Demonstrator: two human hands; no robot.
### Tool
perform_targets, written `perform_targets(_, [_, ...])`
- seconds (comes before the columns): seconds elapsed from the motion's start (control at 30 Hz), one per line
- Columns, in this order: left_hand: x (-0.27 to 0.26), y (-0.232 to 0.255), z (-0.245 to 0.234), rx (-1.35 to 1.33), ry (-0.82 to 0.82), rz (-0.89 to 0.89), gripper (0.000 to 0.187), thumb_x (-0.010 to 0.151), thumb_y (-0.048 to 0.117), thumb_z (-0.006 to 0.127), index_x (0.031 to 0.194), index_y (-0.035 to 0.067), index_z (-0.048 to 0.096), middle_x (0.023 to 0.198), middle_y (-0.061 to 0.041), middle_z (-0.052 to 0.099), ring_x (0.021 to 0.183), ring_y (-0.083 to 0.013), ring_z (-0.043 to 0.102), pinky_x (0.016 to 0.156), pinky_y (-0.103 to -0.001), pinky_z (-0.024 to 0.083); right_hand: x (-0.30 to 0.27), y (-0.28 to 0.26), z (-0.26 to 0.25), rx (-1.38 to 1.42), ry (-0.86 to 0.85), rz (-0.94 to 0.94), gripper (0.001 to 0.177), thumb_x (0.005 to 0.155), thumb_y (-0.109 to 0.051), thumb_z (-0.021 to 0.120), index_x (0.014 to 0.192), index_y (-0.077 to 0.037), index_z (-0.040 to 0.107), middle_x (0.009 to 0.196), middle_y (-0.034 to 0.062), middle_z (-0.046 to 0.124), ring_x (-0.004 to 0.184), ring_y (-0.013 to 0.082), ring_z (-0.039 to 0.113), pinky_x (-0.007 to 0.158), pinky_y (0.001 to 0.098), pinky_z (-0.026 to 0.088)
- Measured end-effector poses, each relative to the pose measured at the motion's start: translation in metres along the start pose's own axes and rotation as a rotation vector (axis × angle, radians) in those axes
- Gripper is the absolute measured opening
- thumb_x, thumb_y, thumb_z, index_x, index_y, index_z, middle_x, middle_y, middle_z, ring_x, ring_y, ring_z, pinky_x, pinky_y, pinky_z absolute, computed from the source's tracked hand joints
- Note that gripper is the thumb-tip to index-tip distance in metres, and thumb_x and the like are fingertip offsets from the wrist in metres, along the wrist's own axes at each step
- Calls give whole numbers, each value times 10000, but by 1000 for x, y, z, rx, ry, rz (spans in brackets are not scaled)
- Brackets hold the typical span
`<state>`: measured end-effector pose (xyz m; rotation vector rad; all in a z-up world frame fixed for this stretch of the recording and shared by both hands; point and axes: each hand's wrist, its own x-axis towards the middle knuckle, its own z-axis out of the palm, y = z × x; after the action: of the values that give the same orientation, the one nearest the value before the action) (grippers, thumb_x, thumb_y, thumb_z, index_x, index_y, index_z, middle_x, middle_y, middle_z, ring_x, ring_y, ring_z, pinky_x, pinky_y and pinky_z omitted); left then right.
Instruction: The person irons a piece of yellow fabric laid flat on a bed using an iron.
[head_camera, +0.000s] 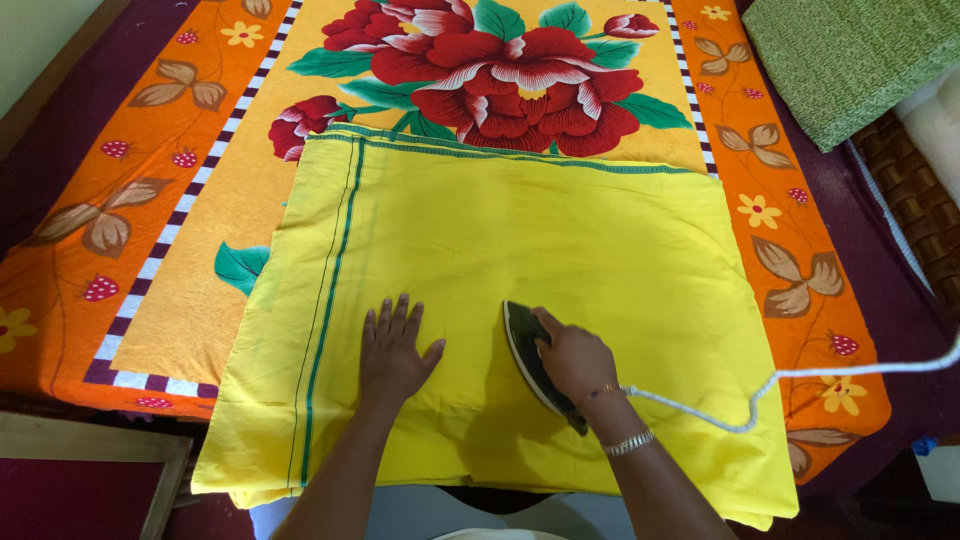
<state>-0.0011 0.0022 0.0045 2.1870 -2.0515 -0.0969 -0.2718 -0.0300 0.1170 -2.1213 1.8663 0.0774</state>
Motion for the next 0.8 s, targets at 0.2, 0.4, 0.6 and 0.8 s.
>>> perform_targets(0.2, [1, 1, 0, -28, 3, -7, 783, 931, 656, 441, 1541, 169, 382, 1653, -86, 274, 1541, -273, 187, 1249, -466, 53, -46, -4, 5, -9, -24, -34, 528, 947, -371, 602, 1459, -371, 472, 878, 148, 713, 816, 381, 726, 730, 508, 590])
perform_targets(0.4, [1, 0, -1, -54, 45, -3, 766, 939, 636, 471, 1540, 168, 399, 1655, -87, 292, 1552, -273, 192, 1265, -467, 62, -40, -16, 2, -39, -5, 1, 505, 951, -398, 591, 1444, -405, 480, 875, 134, 706, 810, 378, 730, 718, 509, 596])
perform_targets(0.6, [1, 0, -7, -43, -18, 7, 832, 888, 649, 520, 1550, 169, 365, 1658, -87, 254, 1547, -273, 167, 1254, -465, 48, 5, -28, -2, -79, -1, -16, 494, 979, -403, 578, 1462, -390, 478, 932, 147, 736, 863, 383, 730, 740, 502, 598])
perform_targets(0.8, [2, -6, 1, 8, -48, 52, 852, 913, 675, 462, 1576, 165, 300, 1670, -86, 200, 1542, -269, 136, 1240, -471, 21, 31, -44, -6, -57, -6, -73, 500, 970, -383, 596, 1458, -362, 484, 978, 140, 742, 913, 368, 730, 763, 495, 595])
